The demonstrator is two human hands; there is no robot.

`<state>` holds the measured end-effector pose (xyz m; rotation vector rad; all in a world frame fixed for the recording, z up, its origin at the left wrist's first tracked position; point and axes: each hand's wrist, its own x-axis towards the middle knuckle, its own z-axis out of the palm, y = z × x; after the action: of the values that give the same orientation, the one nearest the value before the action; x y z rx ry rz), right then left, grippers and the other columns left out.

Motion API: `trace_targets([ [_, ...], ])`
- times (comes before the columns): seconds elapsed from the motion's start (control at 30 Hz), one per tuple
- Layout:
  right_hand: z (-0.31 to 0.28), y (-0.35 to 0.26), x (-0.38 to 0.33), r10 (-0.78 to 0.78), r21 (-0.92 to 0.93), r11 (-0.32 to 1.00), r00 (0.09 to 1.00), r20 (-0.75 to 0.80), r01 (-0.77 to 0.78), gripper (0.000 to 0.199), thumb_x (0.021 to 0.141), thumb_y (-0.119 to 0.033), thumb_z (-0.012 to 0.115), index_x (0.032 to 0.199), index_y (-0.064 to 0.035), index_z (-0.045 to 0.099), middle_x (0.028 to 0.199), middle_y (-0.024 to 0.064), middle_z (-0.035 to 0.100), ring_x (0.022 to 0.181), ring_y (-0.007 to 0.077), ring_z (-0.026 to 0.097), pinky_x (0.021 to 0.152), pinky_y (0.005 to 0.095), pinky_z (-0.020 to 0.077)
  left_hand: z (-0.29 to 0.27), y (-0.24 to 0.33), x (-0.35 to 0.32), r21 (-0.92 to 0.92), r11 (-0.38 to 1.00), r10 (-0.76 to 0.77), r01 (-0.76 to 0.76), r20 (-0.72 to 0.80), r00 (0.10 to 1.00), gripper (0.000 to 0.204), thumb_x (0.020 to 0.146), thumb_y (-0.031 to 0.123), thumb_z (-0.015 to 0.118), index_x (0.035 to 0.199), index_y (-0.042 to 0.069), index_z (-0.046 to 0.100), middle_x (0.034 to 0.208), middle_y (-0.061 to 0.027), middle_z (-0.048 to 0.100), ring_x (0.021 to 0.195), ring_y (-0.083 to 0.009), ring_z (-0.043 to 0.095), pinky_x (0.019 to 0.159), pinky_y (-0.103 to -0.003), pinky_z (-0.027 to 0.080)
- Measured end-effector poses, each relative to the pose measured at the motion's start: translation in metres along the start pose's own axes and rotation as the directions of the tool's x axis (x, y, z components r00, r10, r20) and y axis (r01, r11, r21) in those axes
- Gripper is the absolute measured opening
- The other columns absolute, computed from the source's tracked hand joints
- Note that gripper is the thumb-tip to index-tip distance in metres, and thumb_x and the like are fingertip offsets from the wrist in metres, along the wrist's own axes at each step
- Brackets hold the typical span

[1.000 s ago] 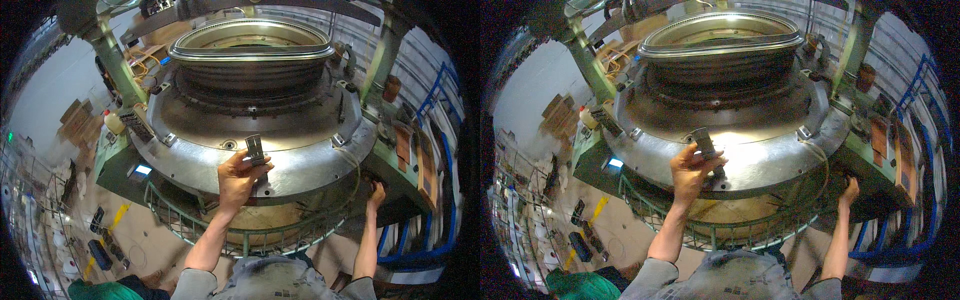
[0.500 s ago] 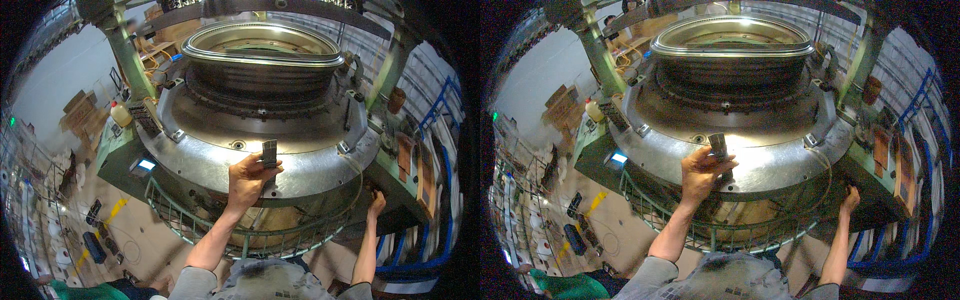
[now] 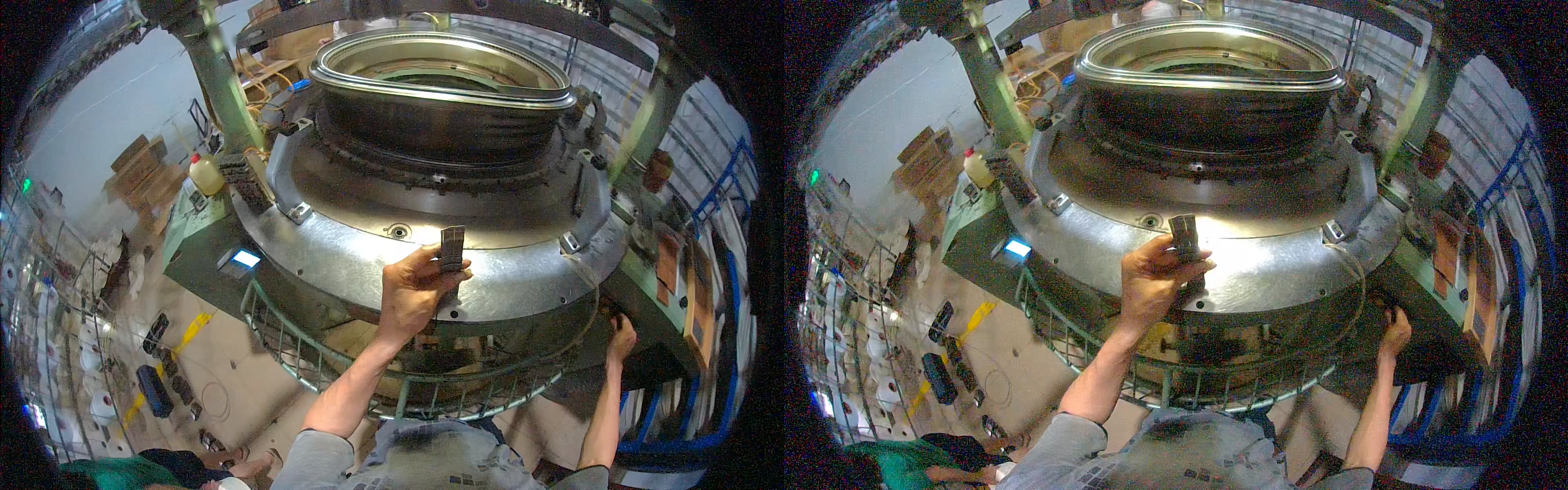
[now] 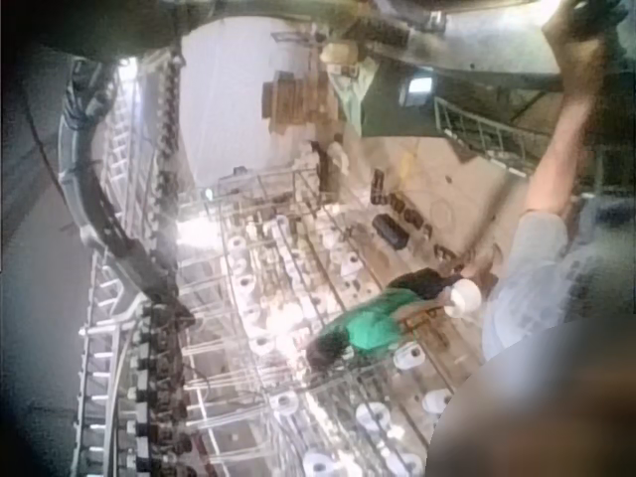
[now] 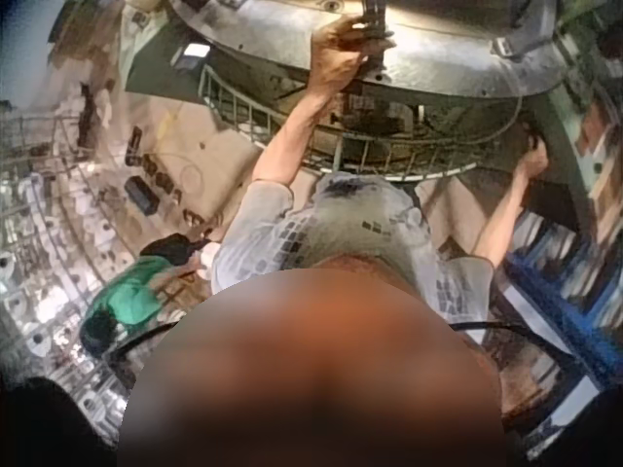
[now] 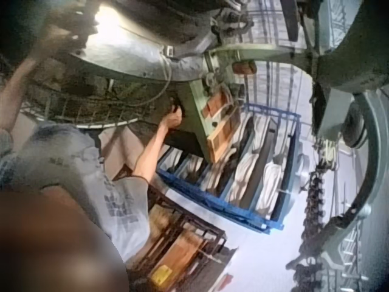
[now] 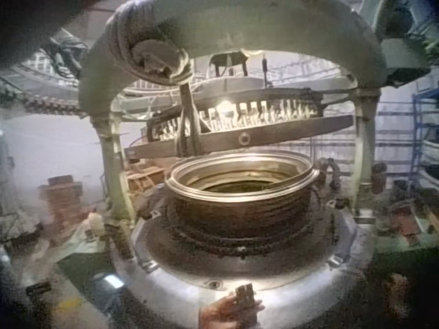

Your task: The person repeatedly picks small metal strips from a wooden tray and inserts them into slots on a large circular metal machine. The person handles the strips one at a time, aligning and pressing them into place around the machine's rim.

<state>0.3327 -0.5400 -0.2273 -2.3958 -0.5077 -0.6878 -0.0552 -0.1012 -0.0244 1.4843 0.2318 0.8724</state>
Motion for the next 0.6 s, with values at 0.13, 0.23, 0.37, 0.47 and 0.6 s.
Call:
trace_targets([
  [0.13, 0.000, -0.003, 0.001, -0.087, -0.366, 0.927, 0.996, 0.008, 0.084, 0.024, 0.093, -0.011, 0.068, 0.113, 0.0020, 0.070, 0.109, 0.0192, 0.072, 0.099, 0.0337, 0.069, 0.085, 0.0419, 0.0550, 0.001, 0.001, 0.001, -0.061, 0.997, -0.041, 0.039, -0.033, 0.999, 0.030, 0.082, -0.004, 0.077, 0.111, -0.001, 0.068, 0.100, -0.0133, 0.076, 0.092, -0.0178, 0.073, 0.082, -0.031, 0.060],
  [0.23, 0.002, 0.003, 0.004, 0.012, -0.006, 1.000, 1.000, -0.004, -0.012, 0.024, 0.092, -0.010, 0.069, 0.113, 0.0013, 0.070, 0.109, 0.0189, 0.072, 0.099, 0.0341, 0.069, 0.084, 0.0411, 0.0552, 0.002, 0.002, 0.001, -0.054, 0.997, -0.050, 0.048, -0.030, 0.998, 0.031, 0.083, -0.003, 0.077, 0.112, -0.001, 0.068, 0.100, -0.0129, 0.076, 0.092, -0.0170, 0.072, 0.082, -0.031, 0.060],
  [0.37, 0.000, 0.012, 0.006, -0.069, -0.371, 0.925, 0.997, 0.044, 0.080, 0.024, 0.092, -0.010, 0.069, 0.114, 0.0016, 0.070, 0.105, 0.0188, 0.072, 0.096, 0.0343, 0.069, 0.083, 0.0406, 0.0552, 0.002, 0.002, 0.001, -0.070, 0.995, -0.075, 0.073, -0.023, 0.997, 0.031, 0.084, -0.001, 0.078, 0.113, 0.000, 0.068, 0.100, -0.0126, 0.076, 0.092, -0.0167, 0.072, 0.083, -0.031, 0.060],
  [0.47, 0.001, 0.016, 0.007, -0.075, -0.293, 0.952, 0.995, 0.061, 0.090, 0.025, 0.092, -0.013, 0.069, 0.111, 0.0020, 0.069, 0.103, 0.0199, 0.072, 0.093, 0.0364, 0.068, 0.081, 0.0431, 0.0539, 0.000, 0.001, 0.001, -0.061, 0.996, -0.068, 0.066, -0.023, 0.997, 0.036, 0.085, 0.002, 0.077, 0.119, 0.000, 0.066, 0.101, -0.0119, 0.076, 0.092, -0.0145, 0.072, 0.083, -0.029, 0.059],
  [0.6, 0.005, 0.014, 0.008, -0.106, -0.070, 0.993, 0.984, -0.142, 0.096, 0.020, 0.092, -0.015, 0.069, 0.101, 0.0021, 0.068, 0.094, 0.0202, 0.070, 0.088, 0.0373, 0.067, 0.076, 0.0447, 0.0508, 0.002, -0.004, 0.000, -0.055, 0.997, -0.058, 0.056, -0.037, 0.998, 0.038, 0.084, 0.002, 0.078, 0.121, 0.000, 0.066, 0.101, -0.0123, 0.076, 0.091, -0.0131, 0.071, 0.080, -0.027, 0.059],
])
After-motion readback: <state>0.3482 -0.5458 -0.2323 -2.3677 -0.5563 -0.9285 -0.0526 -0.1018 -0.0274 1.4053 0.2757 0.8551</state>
